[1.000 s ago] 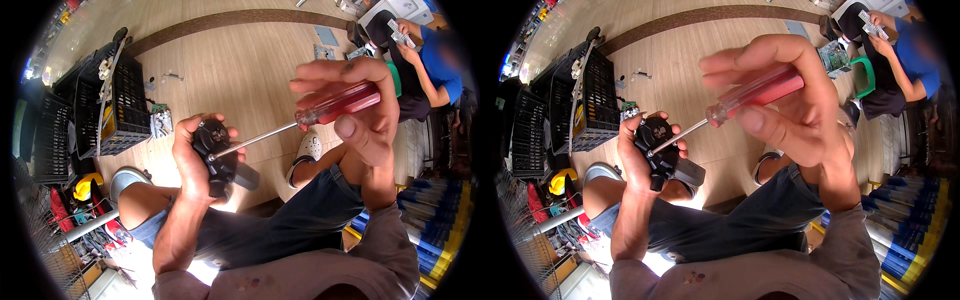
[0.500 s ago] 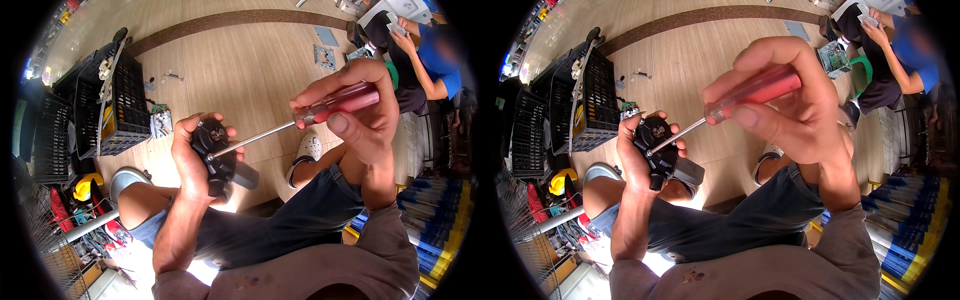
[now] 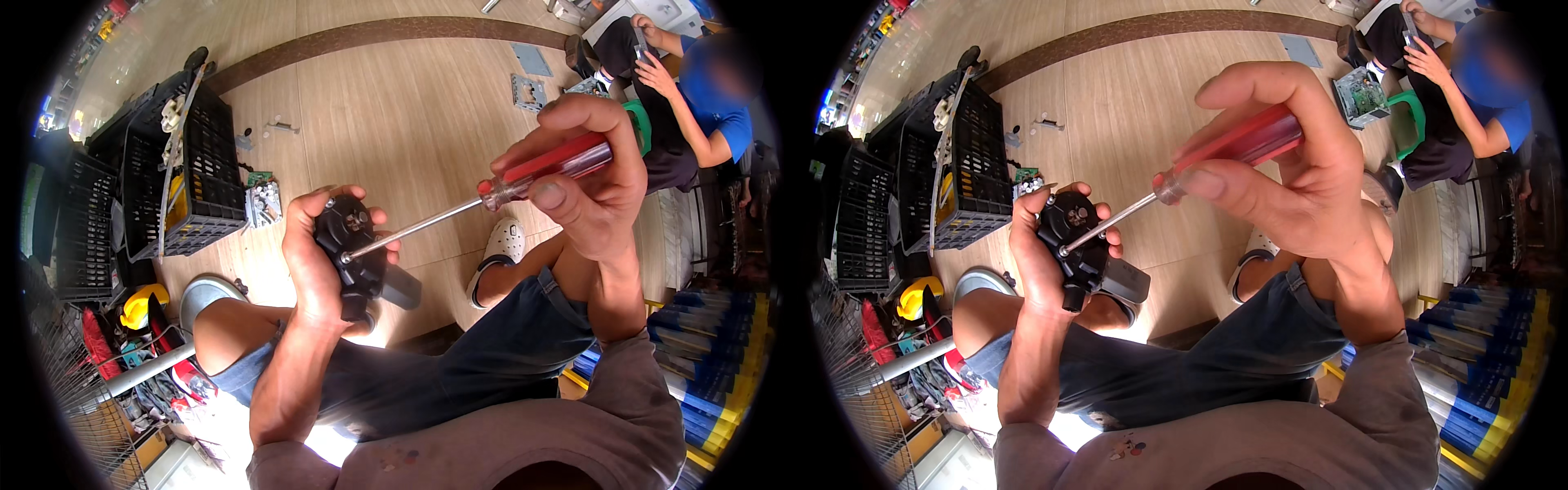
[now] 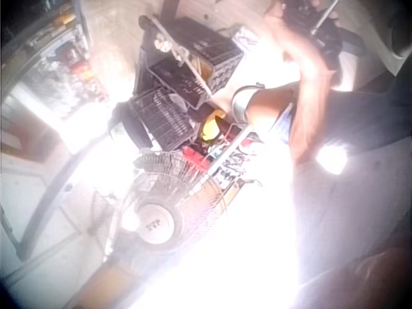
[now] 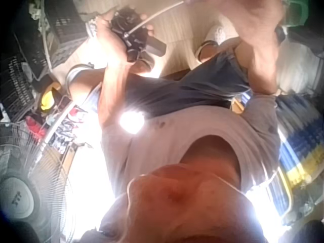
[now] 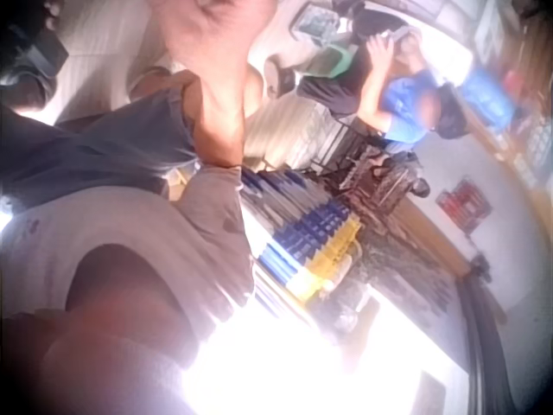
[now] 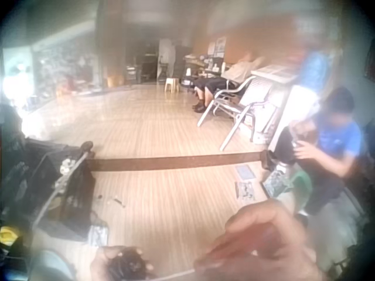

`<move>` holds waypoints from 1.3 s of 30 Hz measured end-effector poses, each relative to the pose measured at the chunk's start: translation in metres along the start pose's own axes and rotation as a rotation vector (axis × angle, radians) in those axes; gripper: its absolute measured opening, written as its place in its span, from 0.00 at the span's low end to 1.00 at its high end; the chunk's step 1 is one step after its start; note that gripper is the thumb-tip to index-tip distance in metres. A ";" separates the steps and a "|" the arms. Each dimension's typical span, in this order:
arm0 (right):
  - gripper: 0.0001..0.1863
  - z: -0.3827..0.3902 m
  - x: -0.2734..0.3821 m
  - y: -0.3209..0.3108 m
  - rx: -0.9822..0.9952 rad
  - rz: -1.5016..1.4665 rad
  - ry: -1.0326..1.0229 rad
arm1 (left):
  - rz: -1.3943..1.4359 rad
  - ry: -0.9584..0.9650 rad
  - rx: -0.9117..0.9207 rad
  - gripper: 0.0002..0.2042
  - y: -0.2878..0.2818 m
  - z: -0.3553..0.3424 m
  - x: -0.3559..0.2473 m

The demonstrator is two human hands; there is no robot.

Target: The person sits on the floor and uses a red-handled screwdriver to tighten screws on a small black electronic component held in their left hand. They rotate the component to access different screws and continue the adjustment throughout the clip.

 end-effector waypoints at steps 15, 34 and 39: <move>0.27 -0.003 0.004 0.018 -0.157 -0.207 -0.011 | -0.018 0.003 0.005 0.22 0.001 -0.001 0.001; 0.23 0.001 0.005 0.019 -0.254 -0.199 0.054 | -0.017 0.007 -0.028 0.21 0.001 -0.001 0.000; 0.25 0.002 0.002 0.001 0.005 -0.002 -0.051 | -0.015 0.007 -0.026 0.21 0.000 0.000 -0.001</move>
Point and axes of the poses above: each hand's wrist, its own z-axis away from the middle knuckle, its own y-axis out of the palm, x = y × z, the point moved 2 cm from there along -z, towards the middle knuckle, and after that the axes turned 6 degrees about -x, right-handed, at the moved point
